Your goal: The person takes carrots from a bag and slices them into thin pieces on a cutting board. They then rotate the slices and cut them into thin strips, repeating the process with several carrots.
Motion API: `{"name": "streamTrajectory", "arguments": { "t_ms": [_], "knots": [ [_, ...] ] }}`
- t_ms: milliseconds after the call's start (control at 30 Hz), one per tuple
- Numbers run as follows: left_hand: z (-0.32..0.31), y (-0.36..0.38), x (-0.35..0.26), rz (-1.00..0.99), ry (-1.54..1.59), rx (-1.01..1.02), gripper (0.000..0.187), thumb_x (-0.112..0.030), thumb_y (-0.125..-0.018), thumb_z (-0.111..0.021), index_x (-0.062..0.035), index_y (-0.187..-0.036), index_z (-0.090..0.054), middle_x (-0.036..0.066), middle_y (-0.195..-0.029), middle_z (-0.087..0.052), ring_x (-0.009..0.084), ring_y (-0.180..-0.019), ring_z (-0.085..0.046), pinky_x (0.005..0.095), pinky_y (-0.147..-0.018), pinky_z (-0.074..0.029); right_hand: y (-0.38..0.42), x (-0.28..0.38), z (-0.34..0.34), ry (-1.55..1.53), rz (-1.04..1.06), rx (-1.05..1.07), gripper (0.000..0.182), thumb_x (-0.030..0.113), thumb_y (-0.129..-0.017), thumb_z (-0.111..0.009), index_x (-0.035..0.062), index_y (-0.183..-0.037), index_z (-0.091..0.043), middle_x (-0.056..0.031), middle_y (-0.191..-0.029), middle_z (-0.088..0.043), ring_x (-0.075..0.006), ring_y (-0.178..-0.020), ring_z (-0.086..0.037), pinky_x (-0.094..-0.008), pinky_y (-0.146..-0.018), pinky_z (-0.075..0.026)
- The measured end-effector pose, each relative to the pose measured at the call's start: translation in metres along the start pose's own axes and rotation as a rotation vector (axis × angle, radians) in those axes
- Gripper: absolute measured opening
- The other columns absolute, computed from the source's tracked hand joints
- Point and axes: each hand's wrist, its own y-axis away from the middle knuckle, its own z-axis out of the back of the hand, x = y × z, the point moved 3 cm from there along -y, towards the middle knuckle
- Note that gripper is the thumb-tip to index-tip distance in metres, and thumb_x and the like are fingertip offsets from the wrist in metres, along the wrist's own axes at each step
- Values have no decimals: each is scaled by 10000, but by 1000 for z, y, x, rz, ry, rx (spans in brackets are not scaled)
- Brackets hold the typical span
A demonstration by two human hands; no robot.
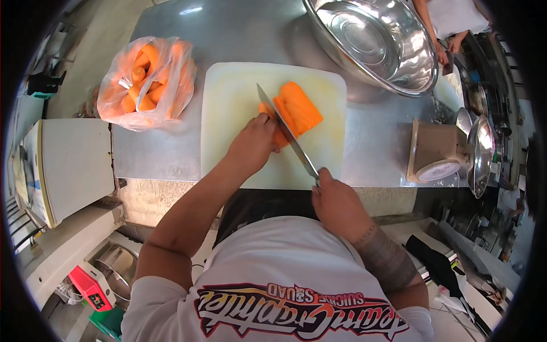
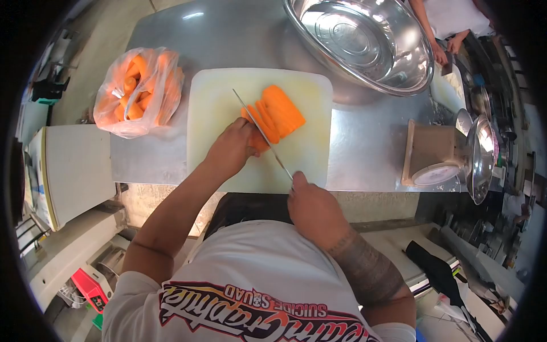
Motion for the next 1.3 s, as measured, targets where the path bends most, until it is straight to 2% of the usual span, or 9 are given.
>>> {"name": "streamTrajectory", "arguments": {
  "t_ms": [100, 300, 400, 633, 800, 900, 1000, 1133, 1300],
  "knots": [
    [0, 5, -1, -3, 17, -28, 501, -114, -792, -869, 20, -1206, -621, 184, -1210, -618, 403, -1193, -618, 486, -1002, -536, -50, -15, -48, 74, 82, -131, 152, 141, -1011, -572, 19, -1042, -487, -241, -780, -685, -444, -719, -707, -547, -667, -584],
    [0, 7, -3, -13, -3, -27, 451, -118, -845, -839, 17, -1215, -618, 194, -1239, -618, 414, -1188, -629, 500, -993, -538, -60, -16, -56, 139, 95, -221, 140, 127, -981, -599, 33, -1027, -507, -216, -750, -695, -386, -696, -734, -489, -617, -600],
    [2, 9, -7, 7, -11, -13, 427, -106, -873, -815, 17, -1234, -624, 198, -1259, -618, 418, -1185, -636, 499, -990, -540, -60, -18, -58, 141, 121, -249, 130, 132, -994, -590, 29, -1015, -513, -215, -739, -694, -395, -686, -734, -493, -613, -601],
    [-7, 11, -1, -5, 24, -69, 378, -74, -893, -786, 9, -1229, -636, 203, -1258, -619, 420, -1174, -641, 495, -983, -542, -57, -19, -48, 78, 74, -196, 140, 140, -1004, -578, 16, -1020, -513, -236, -758, -689, -428, -726, -724, -524, -657, -592],
    [-2, 8, -3, 4, 17, -48, 367, -50, -883, -780, 14, -1215, -636, 198, -1228, -624, 420, -1157, -643, 492, -976, -542, -11, -2, -8, 10, 47, -133, 170, 139, -1007, -586, -4, -1037, -499, -262, -785, -684, -474, -757, -701, -561, -699, -571],
    [-5, 7, 1, -8, 40, -68, 353, -47, -875, -782, 19, -1187, -630, 197, -1201, -626, 421, -1143, -642, 491, -965, -543, 13, -1, 7, -34, -14, -4, 175, 133, -1008, -588, -8, -1049, -493, -268, -798, -685, -474, -754, -699, -558, -694, -570],
    [-5, 8, 1, -10, 45, -75, 324, -54, -879, -776, 27, -1151, -621, 200, -1180, -626, 414, -1126, -644, 490, -956, -546, 5, -2, 1, -35, 0, 4, 172, 131, -1007, -582, -6, -1057, -491, -264, -805, -689, -470, -753, -703, -556, -691, -574],
    [-4, 9, -1, 7, 34, -78, 265, -68, -896, -760, 32, -1090, -608, 198, -1143, -628, 398, -1108, -649, 484, -951, -549, -46, -12, -47, 53, 40, -101, 164, 133, -1004, -577, -3, -1048, -496, -251, -796, -691, -455, -746, -710, -546, -681, -581],
    [-9, 12, 1, -34, 33, -130, 234, -69, -877, -766, 8, -1060, -645, 195, -1105, -645, 421, -1070, -655, 498, -908, -548, -54, -9, -48, 82, 56, -148, 172, 143, -1004, -581, -4, -1043, -500, -244, -786, -688, -441, -746, -719, -541, -673, -585]
  ]
}}
